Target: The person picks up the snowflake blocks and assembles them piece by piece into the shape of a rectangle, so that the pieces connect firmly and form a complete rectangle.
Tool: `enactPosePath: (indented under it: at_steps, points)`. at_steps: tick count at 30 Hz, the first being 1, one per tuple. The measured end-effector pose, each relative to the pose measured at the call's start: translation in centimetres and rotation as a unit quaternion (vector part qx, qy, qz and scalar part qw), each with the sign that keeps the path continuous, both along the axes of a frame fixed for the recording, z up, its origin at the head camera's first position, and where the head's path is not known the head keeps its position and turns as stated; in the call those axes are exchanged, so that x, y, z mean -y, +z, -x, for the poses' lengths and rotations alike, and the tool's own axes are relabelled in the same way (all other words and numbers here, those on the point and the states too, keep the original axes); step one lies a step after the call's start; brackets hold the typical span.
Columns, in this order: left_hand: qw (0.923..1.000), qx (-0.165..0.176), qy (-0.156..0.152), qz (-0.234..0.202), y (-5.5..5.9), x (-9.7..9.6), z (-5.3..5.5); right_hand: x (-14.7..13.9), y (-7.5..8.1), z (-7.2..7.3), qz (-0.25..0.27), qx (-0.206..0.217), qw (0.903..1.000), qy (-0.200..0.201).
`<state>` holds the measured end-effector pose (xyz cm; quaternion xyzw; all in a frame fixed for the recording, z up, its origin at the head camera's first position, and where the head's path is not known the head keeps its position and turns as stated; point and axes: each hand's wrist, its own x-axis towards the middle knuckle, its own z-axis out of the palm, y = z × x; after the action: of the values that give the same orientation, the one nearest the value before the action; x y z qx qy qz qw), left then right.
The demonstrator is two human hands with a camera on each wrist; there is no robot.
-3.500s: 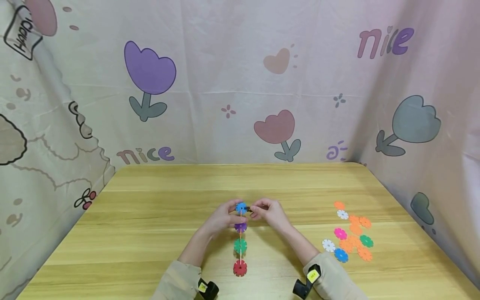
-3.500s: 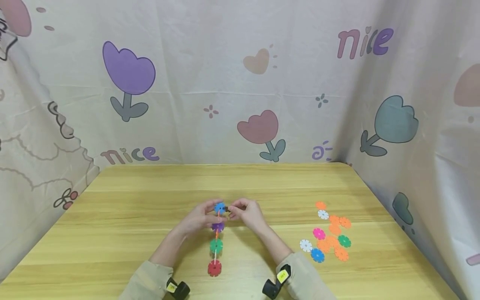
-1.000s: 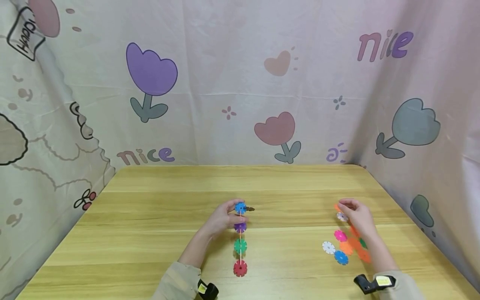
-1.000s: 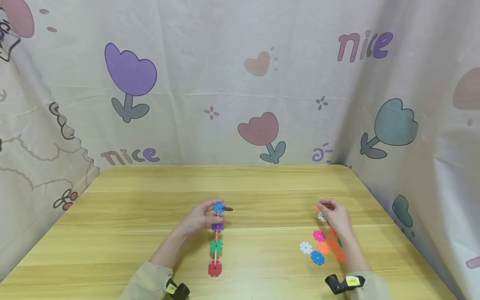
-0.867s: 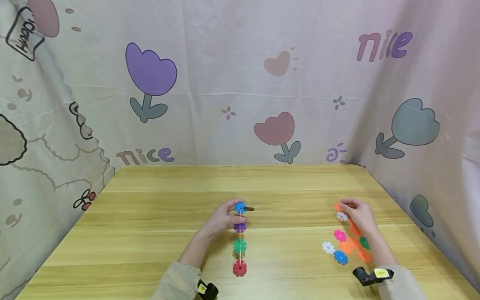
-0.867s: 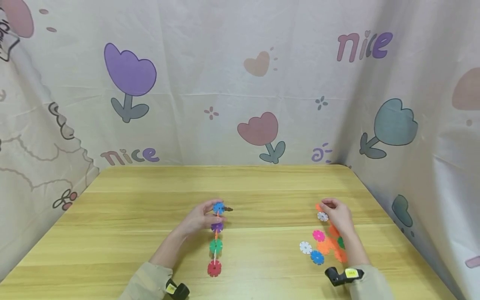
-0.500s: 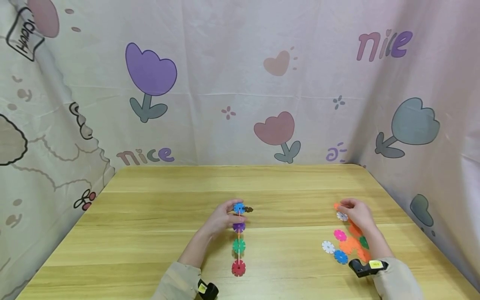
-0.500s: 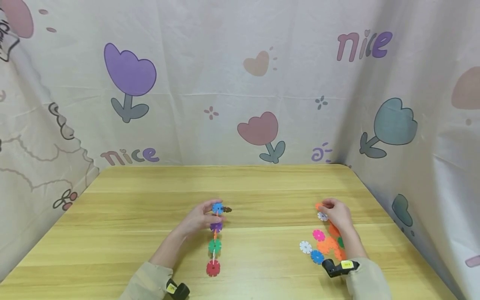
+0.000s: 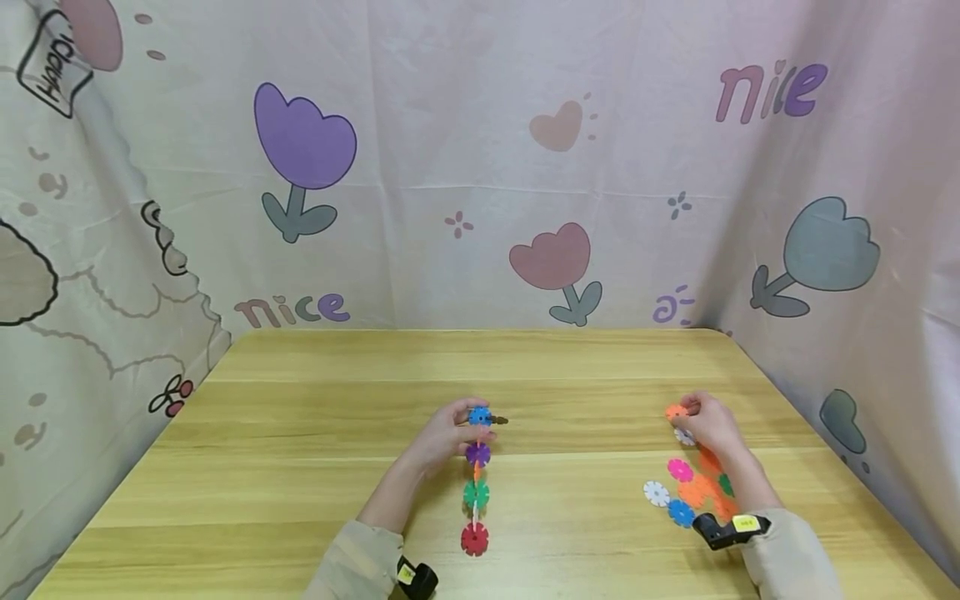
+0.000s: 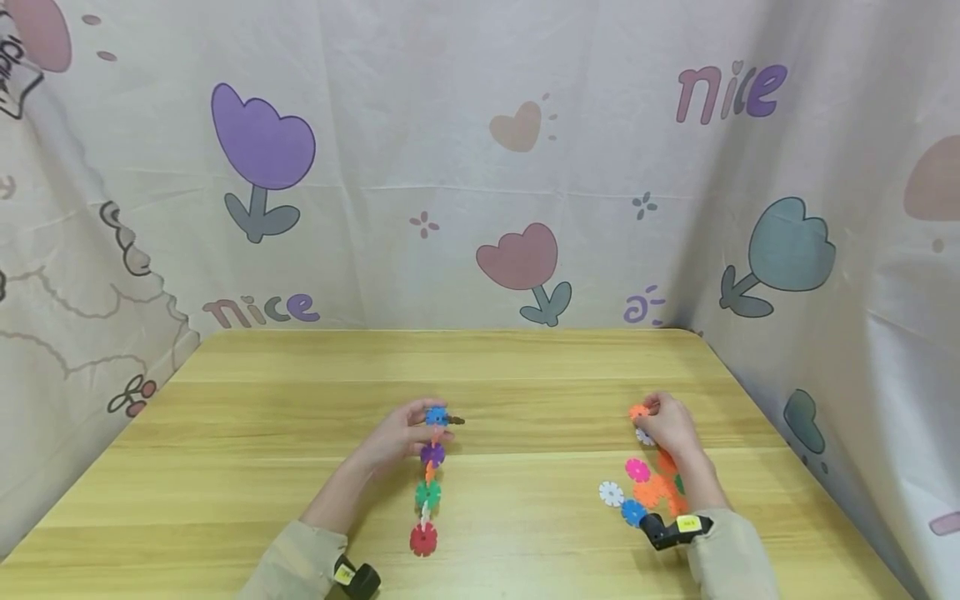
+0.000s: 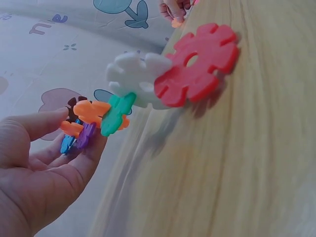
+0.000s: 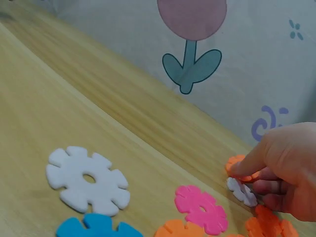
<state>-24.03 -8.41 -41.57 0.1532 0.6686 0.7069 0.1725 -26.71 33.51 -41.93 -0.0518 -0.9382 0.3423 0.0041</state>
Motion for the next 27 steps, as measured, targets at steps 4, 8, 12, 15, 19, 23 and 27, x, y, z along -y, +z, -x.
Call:
enactPosePath:
  at_steps: [4, 8, 12, 15, 19, 23, 27]
  points:
    - [1.0000, 0.002, 0.004, -0.008, 0.1, 0.0, 0.0, 0.6, 0.0, 0.1, 0.005, -0.024, 0.9996, 0.011]
    - [0.9998, 0.010, 0.015, -0.006, 0.1, -0.1, -0.1, 2.2, 0.3, -0.2, 0.014, -0.064, 0.9975, 0.026]
    - [0.9995, 0.015, 0.027, -0.003, 0.2, -0.1, -0.1, 4.5, 1.1, -0.5, 0.041, -0.090, 0.9940, 0.047]
    - [0.9995, 0.013, 0.030, 0.001, 0.2, -0.1, -0.1, 6.3, 1.5, -0.5, 0.086, -0.087, 0.9901, 0.068]
    - [0.9995, 0.007, 0.031, 0.006, 0.2, -0.1, -0.1, 8.6, 2.0, -0.6, 0.138, -0.070, 0.9825, 0.103]
    - [0.9994, 0.008, 0.034, 0.005, 0.2, -0.2, -0.1, 10.8, 2.5, -0.7, 0.170, -0.058, 0.9748, 0.132]
    - [0.9994, 0.011, 0.034, 0.001, 0.2, -0.2, 0.0, 12.9, 2.8, -0.7, 0.207, -0.053, 0.9644, 0.156]
